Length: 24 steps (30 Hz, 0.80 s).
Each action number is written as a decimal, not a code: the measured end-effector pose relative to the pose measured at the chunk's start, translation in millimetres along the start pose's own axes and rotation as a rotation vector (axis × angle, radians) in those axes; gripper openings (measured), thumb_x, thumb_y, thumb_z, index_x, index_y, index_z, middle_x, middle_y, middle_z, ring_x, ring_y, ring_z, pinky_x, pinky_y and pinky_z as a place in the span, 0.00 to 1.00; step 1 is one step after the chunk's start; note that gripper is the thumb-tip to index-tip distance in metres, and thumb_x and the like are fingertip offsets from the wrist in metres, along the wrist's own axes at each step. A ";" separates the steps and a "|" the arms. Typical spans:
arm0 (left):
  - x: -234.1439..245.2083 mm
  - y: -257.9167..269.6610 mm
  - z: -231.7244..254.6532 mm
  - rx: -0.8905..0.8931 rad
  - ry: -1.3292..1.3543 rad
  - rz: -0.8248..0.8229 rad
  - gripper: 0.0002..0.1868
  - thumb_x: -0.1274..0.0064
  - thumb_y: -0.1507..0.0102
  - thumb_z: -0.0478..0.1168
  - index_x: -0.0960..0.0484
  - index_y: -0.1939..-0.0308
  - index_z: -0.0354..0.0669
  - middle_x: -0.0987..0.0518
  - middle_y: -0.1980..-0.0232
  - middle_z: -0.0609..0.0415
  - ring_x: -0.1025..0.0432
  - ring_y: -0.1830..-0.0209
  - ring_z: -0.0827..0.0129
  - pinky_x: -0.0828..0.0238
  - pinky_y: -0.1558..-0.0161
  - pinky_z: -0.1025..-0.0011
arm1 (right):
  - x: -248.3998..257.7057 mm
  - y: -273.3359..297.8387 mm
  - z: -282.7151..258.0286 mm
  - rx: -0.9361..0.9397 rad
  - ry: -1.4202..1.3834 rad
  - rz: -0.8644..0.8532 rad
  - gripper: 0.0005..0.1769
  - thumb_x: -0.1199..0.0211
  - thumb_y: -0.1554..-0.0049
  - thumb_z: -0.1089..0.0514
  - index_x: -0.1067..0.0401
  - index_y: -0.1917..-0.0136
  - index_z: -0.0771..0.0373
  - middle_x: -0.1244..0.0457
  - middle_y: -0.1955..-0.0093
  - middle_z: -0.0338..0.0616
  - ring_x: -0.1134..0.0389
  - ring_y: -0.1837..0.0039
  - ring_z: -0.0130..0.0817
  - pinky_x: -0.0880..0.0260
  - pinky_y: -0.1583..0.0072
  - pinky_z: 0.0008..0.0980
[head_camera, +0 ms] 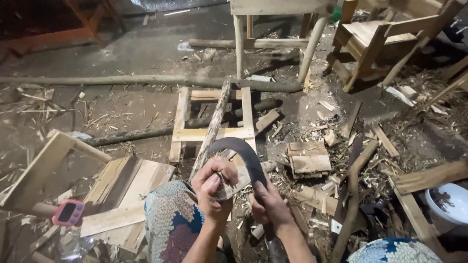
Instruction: The person uses a curved blade to shave and shape a piece of wood, removing bark and smoothing the surface. They rotate the wood to work on different sides and occasionally inspect the progress before continuing to carve.
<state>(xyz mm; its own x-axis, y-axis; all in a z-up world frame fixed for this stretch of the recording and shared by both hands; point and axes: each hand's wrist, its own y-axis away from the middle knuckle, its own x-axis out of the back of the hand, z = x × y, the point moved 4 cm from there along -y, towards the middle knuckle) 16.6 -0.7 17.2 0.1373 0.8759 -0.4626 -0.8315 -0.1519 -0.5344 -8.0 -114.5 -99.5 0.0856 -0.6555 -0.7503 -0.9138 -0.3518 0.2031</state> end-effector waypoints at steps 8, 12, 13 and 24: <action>19.1 -0.9 -8.4 -0.016 -0.014 -0.011 0.15 0.61 0.44 0.48 0.26 0.77 0.44 0.27 0.78 0.57 0.32 0.78 0.71 0.32 0.61 0.67 | 18.5 15.0 -21.4 0.001 -0.409 -0.051 0.16 0.58 0.37 0.54 0.44 0.36 0.58 0.46 0.80 0.35 0.49 0.82 0.22 0.49 0.82 0.16; 19.3 -11.9 -3.9 -0.032 0.099 -0.007 0.30 0.78 0.35 0.58 0.23 0.70 0.46 0.22 0.72 0.57 0.27 0.65 0.66 0.52 0.35 0.57 | 59.0 15.5 -21.3 0.113 -0.228 0.091 0.15 0.57 0.37 0.55 0.43 0.40 0.64 0.44 0.76 0.37 0.49 0.80 0.21 0.48 0.79 0.16; 33.0 -9.2 -20.2 -0.033 0.098 -0.005 0.30 0.78 0.35 0.58 0.23 0.70 0.46 0.22 0.72 0.57 0.27 0.65 0.66 0.52 0.35 0.57 | 54.3 15.4 -23.2 0.112 -0.227 0.090 0.15 0.57 0.37 0.55 0.43 0.40 0.64 0.44 0.76 0.37 0.49 0.80 0.21 0.48 0.79 0.16; 59.1 87.4 -115.0 1.014 0.534 0.012 0.22 0.54 0.42 0.25 0.33 0.43 0.36 0.28 0.49 0.33 0.26 0.58 0.59 0.27 0.53 0.74 | 50.4 22.6 -39.7 0.082 0.072 0.110 0.27 0.63 0.38 0.54 0.57 0.28 0.63 0.49 0.78 0.28 0.51 0.79 0.19 0.53 0.76 0.15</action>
<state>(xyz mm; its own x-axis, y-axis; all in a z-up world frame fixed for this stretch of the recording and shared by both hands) 14.0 -14.9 -138.2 0.1355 0.5340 -0.8345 -0.8522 0.4925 0.1768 -8.5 -182.0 -107.8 0.0084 -0.7343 -0.6788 -0.9483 -0.2213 0.2276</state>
